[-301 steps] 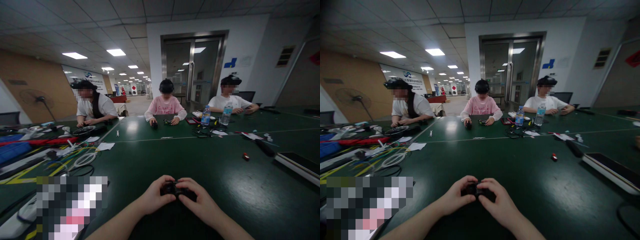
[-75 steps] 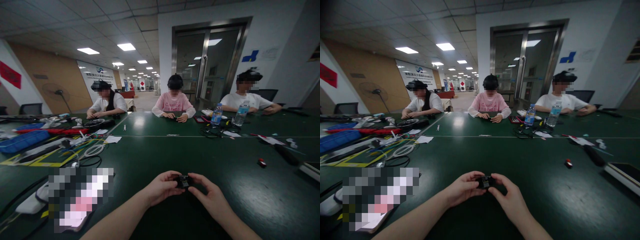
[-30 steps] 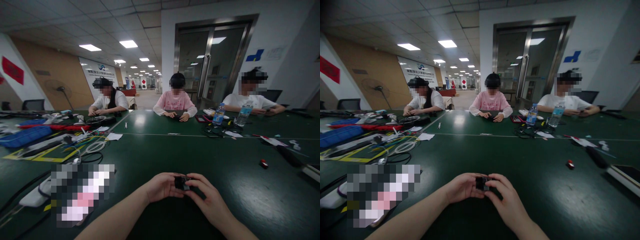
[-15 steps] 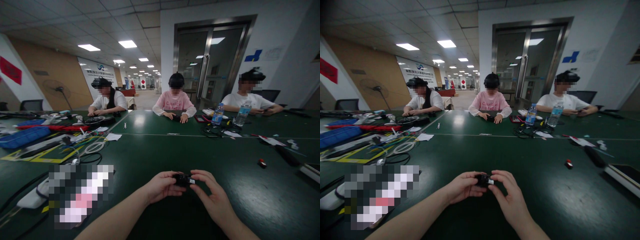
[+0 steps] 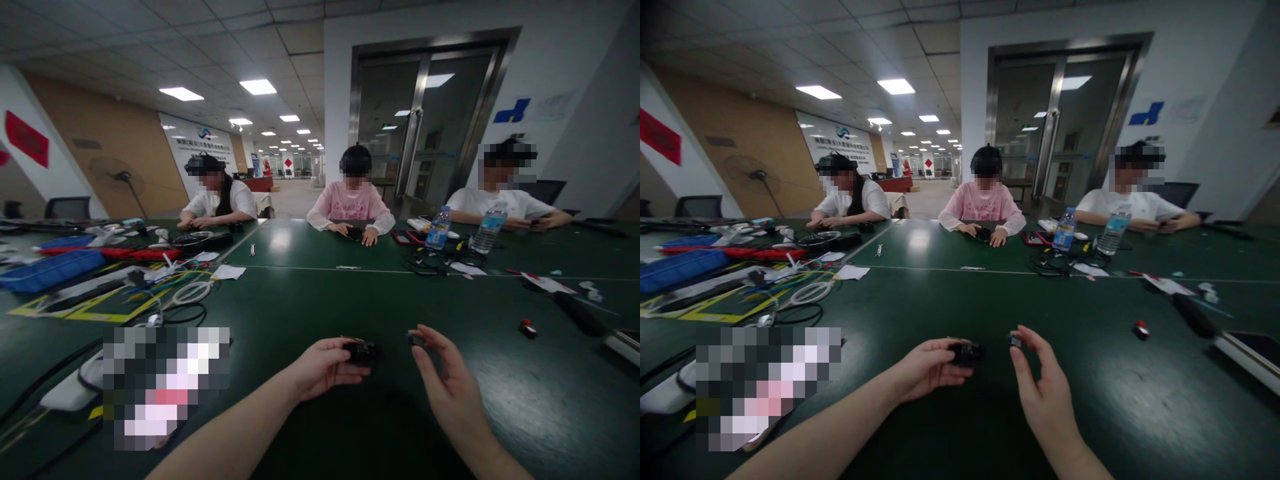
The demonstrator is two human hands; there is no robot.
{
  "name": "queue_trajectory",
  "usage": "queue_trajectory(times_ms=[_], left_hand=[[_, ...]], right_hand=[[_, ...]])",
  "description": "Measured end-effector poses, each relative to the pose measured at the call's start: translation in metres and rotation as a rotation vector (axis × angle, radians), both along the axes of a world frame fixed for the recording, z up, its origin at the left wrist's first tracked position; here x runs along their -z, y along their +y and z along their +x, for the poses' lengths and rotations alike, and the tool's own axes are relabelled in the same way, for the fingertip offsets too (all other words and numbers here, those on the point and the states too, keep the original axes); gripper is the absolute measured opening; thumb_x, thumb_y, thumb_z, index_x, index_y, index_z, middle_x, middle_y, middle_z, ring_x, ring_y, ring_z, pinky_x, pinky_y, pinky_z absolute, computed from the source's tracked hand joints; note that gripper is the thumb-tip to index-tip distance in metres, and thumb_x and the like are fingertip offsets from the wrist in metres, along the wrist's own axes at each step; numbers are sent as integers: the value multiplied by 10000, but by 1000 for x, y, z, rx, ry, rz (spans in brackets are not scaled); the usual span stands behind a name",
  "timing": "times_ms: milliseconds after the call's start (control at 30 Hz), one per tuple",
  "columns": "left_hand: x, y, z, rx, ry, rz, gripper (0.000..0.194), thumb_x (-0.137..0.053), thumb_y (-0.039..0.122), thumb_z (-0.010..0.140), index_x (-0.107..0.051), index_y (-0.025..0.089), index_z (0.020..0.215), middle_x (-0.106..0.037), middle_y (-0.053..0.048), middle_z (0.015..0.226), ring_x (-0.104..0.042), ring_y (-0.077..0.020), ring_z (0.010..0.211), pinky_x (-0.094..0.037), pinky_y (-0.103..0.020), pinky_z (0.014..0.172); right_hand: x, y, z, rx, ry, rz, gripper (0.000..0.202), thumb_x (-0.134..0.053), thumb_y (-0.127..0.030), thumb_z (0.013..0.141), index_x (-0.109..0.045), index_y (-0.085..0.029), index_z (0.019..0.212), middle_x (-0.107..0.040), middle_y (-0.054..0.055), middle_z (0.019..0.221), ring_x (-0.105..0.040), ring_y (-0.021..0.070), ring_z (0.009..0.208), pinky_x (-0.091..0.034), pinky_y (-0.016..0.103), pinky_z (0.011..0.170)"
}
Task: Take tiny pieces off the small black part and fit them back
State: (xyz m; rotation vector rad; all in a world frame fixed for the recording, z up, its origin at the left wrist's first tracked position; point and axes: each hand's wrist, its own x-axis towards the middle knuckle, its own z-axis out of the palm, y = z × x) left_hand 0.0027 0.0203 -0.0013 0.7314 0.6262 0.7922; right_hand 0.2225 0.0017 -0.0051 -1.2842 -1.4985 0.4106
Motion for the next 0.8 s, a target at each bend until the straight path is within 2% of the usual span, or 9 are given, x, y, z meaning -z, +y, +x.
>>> queue_trajectory(times_ms=[367,800], left_hand=[[-4,-1,-1,-10,21,-30,331,-490,74,795,-514,93,1124,-646,-159,1030,-677,-201,807,-440,-370,821],[-4,-1,0,-9,13,-36,323,-488,81,801,-508,94,1124,-649,-158,1027,-678,-202,812,-450,-361,815]], right_hand=[[-2,0,2,35,56,-35,411,-455,-471,829,-502,-228,1158,-598,95,1137,-550,262,1069,-431,466,932],[-6,-2,0,37,39,-45,392,-440,-469,827,-516,-227,1127,-606,94,1115,-561,258,1045,-438,453,916]])
